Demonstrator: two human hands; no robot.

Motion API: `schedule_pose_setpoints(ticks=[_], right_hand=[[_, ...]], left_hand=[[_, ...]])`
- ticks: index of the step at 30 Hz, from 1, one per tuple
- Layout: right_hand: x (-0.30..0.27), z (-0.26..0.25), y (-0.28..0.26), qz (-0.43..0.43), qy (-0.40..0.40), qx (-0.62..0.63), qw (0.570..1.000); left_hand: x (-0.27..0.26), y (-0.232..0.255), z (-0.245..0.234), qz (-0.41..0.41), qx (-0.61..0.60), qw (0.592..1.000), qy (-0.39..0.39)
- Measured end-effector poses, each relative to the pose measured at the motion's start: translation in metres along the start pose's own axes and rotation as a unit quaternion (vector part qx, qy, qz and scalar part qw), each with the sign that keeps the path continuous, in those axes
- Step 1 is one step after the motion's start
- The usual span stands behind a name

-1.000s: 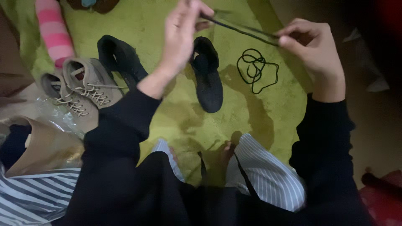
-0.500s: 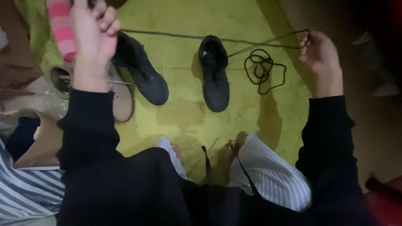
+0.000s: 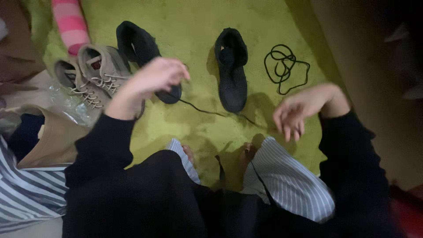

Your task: The person sits on a green rug and removes the laces from a pair of black shoes. They then re-lace the shoes by threading the laces through the eyelets and tying them.

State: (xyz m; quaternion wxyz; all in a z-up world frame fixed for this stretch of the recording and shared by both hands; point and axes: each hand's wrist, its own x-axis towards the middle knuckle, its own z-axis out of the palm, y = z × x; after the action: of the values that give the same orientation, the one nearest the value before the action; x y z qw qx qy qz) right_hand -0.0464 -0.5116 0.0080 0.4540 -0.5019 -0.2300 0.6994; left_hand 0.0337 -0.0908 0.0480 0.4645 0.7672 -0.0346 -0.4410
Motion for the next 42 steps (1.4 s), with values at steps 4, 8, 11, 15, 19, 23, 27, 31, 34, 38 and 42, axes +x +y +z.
schedule_pose_setpoints(ticks=[4, 8, 11, 15, 19, 23, 27, 31, 34, 38, 42], right_hand=[[0.015, 0.012, -0.009, 0.012, 0.119, -0.144, 0.982], [0.056, -0.006, -0.005, -0.093, 0.417, -0.31, 0.85], [0.127, -0.001, 0.018, -0.205, 0.45, -0.216, 0.842], [0.195, 0.007, 0.064, -0.149, 0.489, -0.132, 0.849], [0.201, 0.015, 0.097, -0.043, 0.483, -0.077, 0.871], [0.191, 0.037, 0.093, -0.167, 0.577, -0.309, 0.737], [0.191, 0.053, 0.073, -0.223, 0.563, -0.398, 0.689], [0.206, 0.055, 0.069, -0.22, 0.535, -0.479, 0.66], [0.211, 0.052, 0.089, -0.246, 0.539, -0.311, 0.743], [0.215, 0.003, 0.13, -0.176, 0.709, -0.196, 0.654], [0.225, -0.04, 0.165, -0.11, 0.669, 0.002, 0.735]], left_hand=[[0.009, -0.03, 0.041, 0.049, 0.02, 0.995, -0.086], [0.023, -0.045, 0.072, 0.114, -0.041, 0.982, -0.146], [0.027, -0.046, 0.087, 0.133, -0.05, 0.976, -0.167], [0.027, -0.052, 0.083, 0.156, -0.15, 0.954, -0.209], [0.032, -0.081, 0.066, 0.051, 0.086, 0.973, -0.206], [0.065, -0.117, 0.08, 0.099, 0.233, 0.965, -0.068], [0.118, -0.147, 0.123, -0.071, -0.083, 0.989, -0.103], [0.155, -0.182, 0.175, -0.062, -0.252, 0.965, -0.035], [0.175, -0.207, 0.19, 0.025, -0.201, 0.978, 0.054], [0.187, -0.22, 0.19, 0.195, 0.033, 0.964, 0.177], [0.176, -0.201, 0.194, 0.258, 0.138, 0.922, 0.255]])
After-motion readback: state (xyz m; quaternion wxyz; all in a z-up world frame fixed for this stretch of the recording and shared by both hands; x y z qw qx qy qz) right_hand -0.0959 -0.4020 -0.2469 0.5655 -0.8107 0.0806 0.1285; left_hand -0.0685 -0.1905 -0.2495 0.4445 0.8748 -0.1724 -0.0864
